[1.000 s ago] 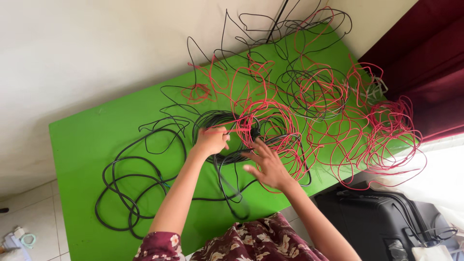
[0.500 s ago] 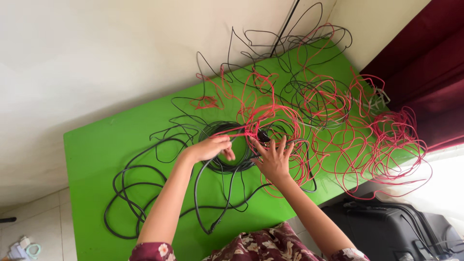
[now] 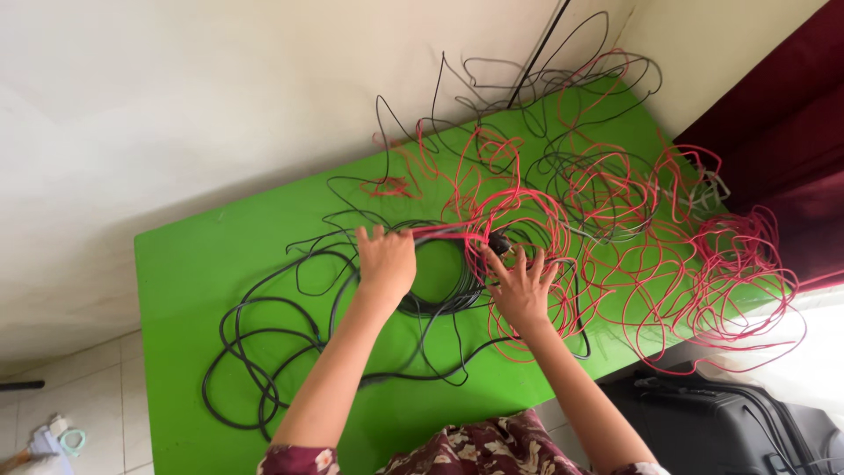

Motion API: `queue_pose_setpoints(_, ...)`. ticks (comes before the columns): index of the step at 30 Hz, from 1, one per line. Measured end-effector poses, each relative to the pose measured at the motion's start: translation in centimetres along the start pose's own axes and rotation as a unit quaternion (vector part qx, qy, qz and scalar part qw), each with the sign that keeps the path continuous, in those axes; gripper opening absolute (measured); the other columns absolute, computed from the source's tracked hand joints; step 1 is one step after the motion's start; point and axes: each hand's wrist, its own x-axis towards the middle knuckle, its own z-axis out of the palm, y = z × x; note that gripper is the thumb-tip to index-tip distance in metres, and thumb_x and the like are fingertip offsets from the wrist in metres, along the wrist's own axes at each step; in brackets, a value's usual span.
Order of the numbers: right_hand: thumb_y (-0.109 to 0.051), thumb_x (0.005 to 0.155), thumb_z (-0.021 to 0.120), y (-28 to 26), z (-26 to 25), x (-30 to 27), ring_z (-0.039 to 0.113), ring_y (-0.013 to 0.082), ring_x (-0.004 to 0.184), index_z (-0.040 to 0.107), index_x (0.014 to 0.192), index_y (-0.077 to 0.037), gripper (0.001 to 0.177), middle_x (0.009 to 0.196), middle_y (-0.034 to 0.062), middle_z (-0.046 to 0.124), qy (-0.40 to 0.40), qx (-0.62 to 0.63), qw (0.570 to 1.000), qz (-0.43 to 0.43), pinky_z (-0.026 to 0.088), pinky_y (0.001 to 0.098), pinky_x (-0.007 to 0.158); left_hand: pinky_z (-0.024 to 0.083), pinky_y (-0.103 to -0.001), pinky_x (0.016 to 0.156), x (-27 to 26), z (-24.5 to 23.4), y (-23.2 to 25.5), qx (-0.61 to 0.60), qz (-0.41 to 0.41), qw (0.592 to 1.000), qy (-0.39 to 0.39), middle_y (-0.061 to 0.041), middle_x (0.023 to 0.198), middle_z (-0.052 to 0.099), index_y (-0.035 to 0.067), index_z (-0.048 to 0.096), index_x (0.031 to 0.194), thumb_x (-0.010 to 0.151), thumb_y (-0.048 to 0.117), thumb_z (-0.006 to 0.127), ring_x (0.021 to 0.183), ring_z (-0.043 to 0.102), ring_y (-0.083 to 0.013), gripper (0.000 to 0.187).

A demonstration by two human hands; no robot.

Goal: The person untangles and coils black and red cables on a green table, separating them by color and forming loops. The person handles the cables by hand, arranging them into organized bundles.

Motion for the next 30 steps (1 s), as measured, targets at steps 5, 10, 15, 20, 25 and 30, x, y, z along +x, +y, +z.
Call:
queue_pose_setpoints(5, -0.047, 0.086, 0.077, 2.2, 1.5, 2.0, 0.065, 0.0238, 0.119, 0.047, 0.136, -0.029, 0.061, 0.121, -0.0051, 0.075, -0.001, 0.256, 0.957, 0.135, 0.028, 0.0685, 0.119, 0.042, -0.049, 0.097, -1.0, -0.6, -0.8, -0.178, 0.043, 0.978, -0.102, -0.006, 0.093, 0.075, 0.013, 0.075, 0.095, 0.097, 0.015, 0.054, 0.1, 0.067, -0.0258, 0.022)
queue_pose_setpoints(10, -0.044, 0.078, 0.083, 2.1, 0.6, 3.6, 0.064, 0.0256, 0.106, 0.07, 0.112, -0.021, 0.043, 0.092, -0.0047, 0.077, 0.021, 0.178, 0.977, 0.119, 0.031, 0.0611, 0.1, 0.052, -0.041, 0.089, -4.0, 0.2, -3.2, -0.425, 0.077, 0.892, -0.131, -0.004, 0.106, 0.074, 0.011, 0.075, 0.096, 0.1, 0.019, 0.055, 0.099, 0.068, -0.0276, 0.021)
queue_pose_setpoints(15, -0.041, 0.088, 0.077, 2.5, -1.3, 4.4, 0.07, 0.0295, 0.093, 0.076, 0.111, -0.019, 0.032, 0.094, 0.0019, 0.077, 0.023, 0.166, 0.981, 0.101, 0.045, 0.0547, 0.087, 0.052, -0.04, 0.092, -6.1, 2.0, -3.4, -0.443, 0.075, 0.89, -0.082, -0.003, 0.118, 0.073, 0.009, 0.076, 0.091, 0.098, 0.017, 0.057, 0.106, 0.068, -0.026, 0.022)
queue_pose_setpoints(20, -0.043, 0.087, 0.075, 4.6, -0.3, 7.9, 0.073, 0.032, 0.081, 0.075, 0.108, -0.014, 0.035, 0.09, 0.0056, 0.078, -0.054, 0.214, 0.968, 0.117, 0.056, 0.0455, 0.068, 0.054, -0.04, 0.089, -6.9, 2.4, -3.3, -0.446, 0.038, 0.885, -0.13, -0.002, 0.12, 0.072, 0.009, 0.074, 0.095, 0.098, 0.02, 0.057, 0.103, 0.069, -0.0276, 0.02)
queue_pose_setpoints(25, -0.044, 0.094, 0.071, 3.4, 2.5, 9.5, 0.074, 0.0272, 0.068, 0.065, 0.113, -0.009, 0.04, 0.083, 0.0118, 0.08, -0.131, 0.291, 0.932, 0.17, 0.057, 0.0421, 0.072, 0.053, -0.037, 0.089, -7.4, 2.8, -3.7, -0.565, 0.097, 0.813, -0.104, -0.006, 0.113, 0.07, 0.006, 0.074, 0.089, 0.096, 0.021, 0.062, 0.1, 0.068, -0.0249, 0.021)
queue_pose_setpoints(30, -0.038, 0.098, 0.062, 2.0, 2.7, 9.0, 0.073, 0.0284, 0.06, 0.059, 0.115, -0.005, 0.038, 0.087, 0.011, 0.079, -0.099, 0.401, 0.895, 0.167, 0.057, 0.0426, 0.067, 0.052, -0.029, 0.081, -7.8, 2.8, -5.6, -0.635, 0.012, 0.758, -0.149, -0.003, 0.095, 0.067, 0.006, 0.07, 0.097, 0.096, 0.024, 0.058, 0.086, 0.066, -0.0138, 0.022)
